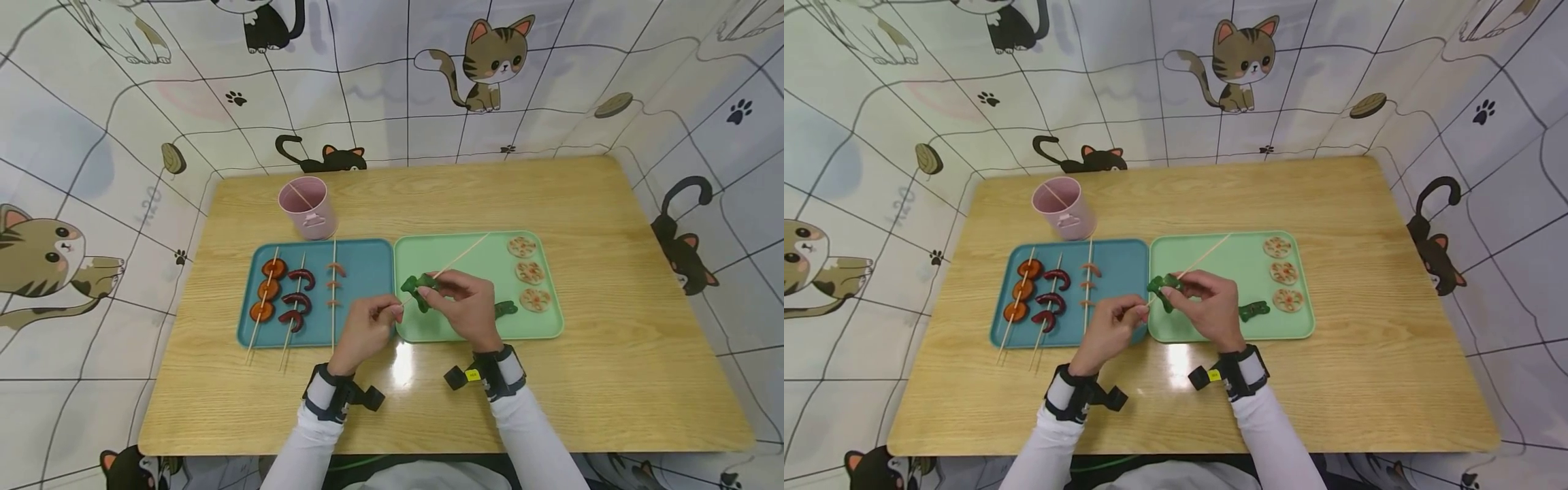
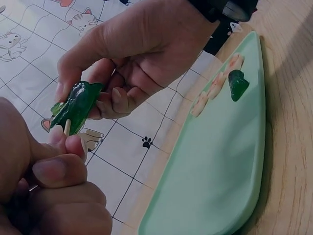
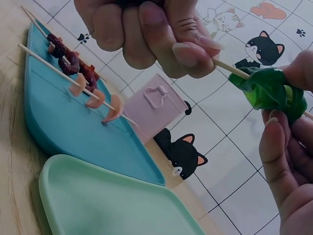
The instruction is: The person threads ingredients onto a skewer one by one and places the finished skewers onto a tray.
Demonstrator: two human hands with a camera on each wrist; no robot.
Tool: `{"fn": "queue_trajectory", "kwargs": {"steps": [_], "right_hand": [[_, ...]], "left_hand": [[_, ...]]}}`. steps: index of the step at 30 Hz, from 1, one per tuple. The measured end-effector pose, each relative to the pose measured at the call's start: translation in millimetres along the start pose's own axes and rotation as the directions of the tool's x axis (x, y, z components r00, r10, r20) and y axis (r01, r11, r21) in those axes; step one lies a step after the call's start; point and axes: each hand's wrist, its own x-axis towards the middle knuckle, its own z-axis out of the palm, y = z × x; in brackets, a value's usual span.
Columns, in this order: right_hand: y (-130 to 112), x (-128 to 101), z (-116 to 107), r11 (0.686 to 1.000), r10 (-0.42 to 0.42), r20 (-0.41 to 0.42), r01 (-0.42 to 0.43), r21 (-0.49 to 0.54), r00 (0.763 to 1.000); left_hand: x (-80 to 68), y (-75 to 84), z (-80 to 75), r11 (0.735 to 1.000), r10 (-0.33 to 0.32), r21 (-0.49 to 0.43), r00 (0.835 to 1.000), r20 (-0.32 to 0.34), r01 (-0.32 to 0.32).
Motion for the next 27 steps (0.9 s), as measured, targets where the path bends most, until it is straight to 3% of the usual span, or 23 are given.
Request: {"fn": "queue_trajectory", "kwargs": {"steps": [8, 16, 24, 27], "right_hand": [[2.6, -0.2, -0.2, 0.997, -0.074, -0.003, 0.074, 0.036, 0.997], [6.2, 0.5, 6.3, 0.984, -0.143, -0.104, 0.153, 0.093, 0.984], [4.2, 0.1, 11.3, 0.988, -0.111, -0.2, 0.13, 0.088, 0.973], [3.7, -0.9, 8.7, 0.993, -0.079, -0.187, 0.094, 0.072, 0.979]], "left_hand": [[-0.6, 2.6, -4.2, 0.999, -0.013, -0.037, 0.998, 0.055, 0.015], [0.0, 4.8, -4.1, 1.0, 0.011, -0.023, 0.998, 0.056, -0.009], [1.1, 7.7, -0.9, 0.999, 0.032, 0.023, 0.999, 0.031, -0.032], [1.2, 8.1, -0.9, 0.999, 0.023, 0.035, 0.999, 0.035, -0.024]]}}
